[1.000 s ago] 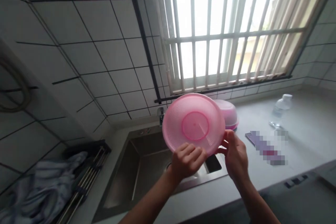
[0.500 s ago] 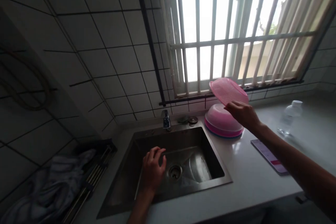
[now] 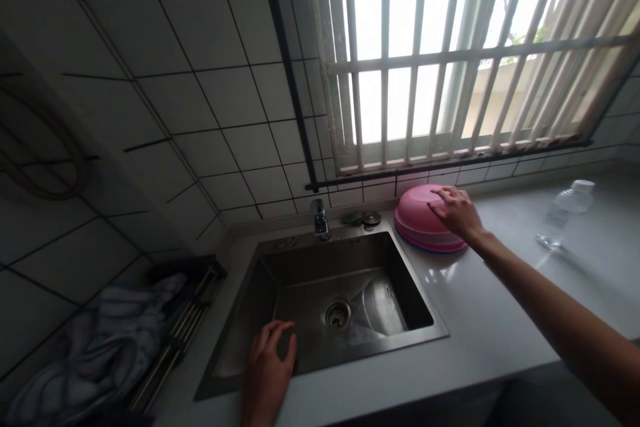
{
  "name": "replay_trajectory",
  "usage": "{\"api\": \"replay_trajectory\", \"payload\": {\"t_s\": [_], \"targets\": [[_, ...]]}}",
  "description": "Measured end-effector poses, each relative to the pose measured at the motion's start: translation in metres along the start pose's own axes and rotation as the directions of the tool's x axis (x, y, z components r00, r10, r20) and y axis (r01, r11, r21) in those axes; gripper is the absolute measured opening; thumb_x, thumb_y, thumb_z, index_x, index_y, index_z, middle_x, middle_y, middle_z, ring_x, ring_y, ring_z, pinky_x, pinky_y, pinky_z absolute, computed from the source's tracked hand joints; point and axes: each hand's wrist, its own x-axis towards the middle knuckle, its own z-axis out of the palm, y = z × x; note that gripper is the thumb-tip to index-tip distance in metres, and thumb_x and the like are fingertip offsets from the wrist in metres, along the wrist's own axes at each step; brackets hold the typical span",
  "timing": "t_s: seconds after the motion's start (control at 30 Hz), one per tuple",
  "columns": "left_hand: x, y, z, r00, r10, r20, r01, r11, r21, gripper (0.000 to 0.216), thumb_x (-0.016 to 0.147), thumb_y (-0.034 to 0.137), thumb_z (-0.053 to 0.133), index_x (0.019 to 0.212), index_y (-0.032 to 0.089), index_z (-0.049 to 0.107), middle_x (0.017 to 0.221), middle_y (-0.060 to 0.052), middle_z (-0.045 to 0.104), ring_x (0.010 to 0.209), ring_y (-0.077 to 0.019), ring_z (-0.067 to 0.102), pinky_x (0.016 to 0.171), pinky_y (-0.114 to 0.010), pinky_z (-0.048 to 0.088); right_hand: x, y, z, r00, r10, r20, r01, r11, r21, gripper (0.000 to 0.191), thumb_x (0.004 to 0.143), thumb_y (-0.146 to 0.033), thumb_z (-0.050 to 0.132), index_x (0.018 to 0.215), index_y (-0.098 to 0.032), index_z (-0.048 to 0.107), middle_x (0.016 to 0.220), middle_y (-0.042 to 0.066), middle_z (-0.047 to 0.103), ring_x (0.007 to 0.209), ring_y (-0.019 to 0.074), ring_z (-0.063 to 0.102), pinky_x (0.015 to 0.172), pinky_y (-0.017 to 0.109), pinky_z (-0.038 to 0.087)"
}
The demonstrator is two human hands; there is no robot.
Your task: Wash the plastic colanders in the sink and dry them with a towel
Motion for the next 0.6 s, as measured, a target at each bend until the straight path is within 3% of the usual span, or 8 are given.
{"api": "replay_trajectory", "payload": {"t_s": [0.2,0.43,0.53,0.6], "targets": [[-0.001,0.0,0.003,0.999,0.005,0.033,-0.005,1.0,-0.013,0.031,0.091,0.046,0.058,0.103,0.029,0.082,0.116,-0.007,0.075,0.111,-0.0321,0.071,0.101,-0.05,0.059,-0.032,0.018,0.028,0.997,0.081,0.01,-0.081,0.997,-0.013,0.048,0.104,-0.048,0.049,0.13,-0.016,0.073,0.133,0.02,0.067,0.118,0.036,0.055,0.103,0.049,0.044],[-0.006,0.004,0.004,0.995,0.01,0.103,-0.01,1.0,0.003,0.03,0.094,0.041,0.058,0.107,0.028,0.081,0.119,-0.008,0.074,0.112,-0.032,0.068,0.101,-0.049,0.056,-0.031,0.028,0.015,0.988,0.139,0.069,-0.136,0.99,-0.049,0.044,0.096,-0.049,0.059,0.119,-0.015,0.078,0.116,0.02,0.069,0.103,0.0339,0.058,0.094,0.046,0.046],[-0.007,0.007,0.003,0.991,0.007,0.136,-0.012,0.999,0.031,0.027,0.095,0.036,0.059,0.109,0.027,0.08,0.119,-0.008,0.074,0.112,-0.0314,0.067,0.103,-0.049,0.054,-0.013,0.006,0.019,0.992,0.124,-0.025,-0.123,0.992,0.026,0.036,0.095,-0.041,0.061,0.111,-0.016,0.08,0.114,0.018,0.072,0.106,0.0332,0.059,0.099,0.046,0.045],[-0.007,0.009,0.002,0.986,-0.006,0.165,-0.003,0.998,0.056,0.025,0.095,0.032,0.06,0.11,0.028,0.079,0.12,-0.007,0.074,0.113,-0.0307,0.067,0.103,-0.049,0.053,-0.001,-0.03,0.034,0.993,0.058,-0.099,-0.047,0.992,0.117,0.033,0.097,-0.036,0.058,0.115,-0.018,0.08,0.12,0.016,0.073,0.113,0.0332,0.058,0.103,0.046,0.044]]}}
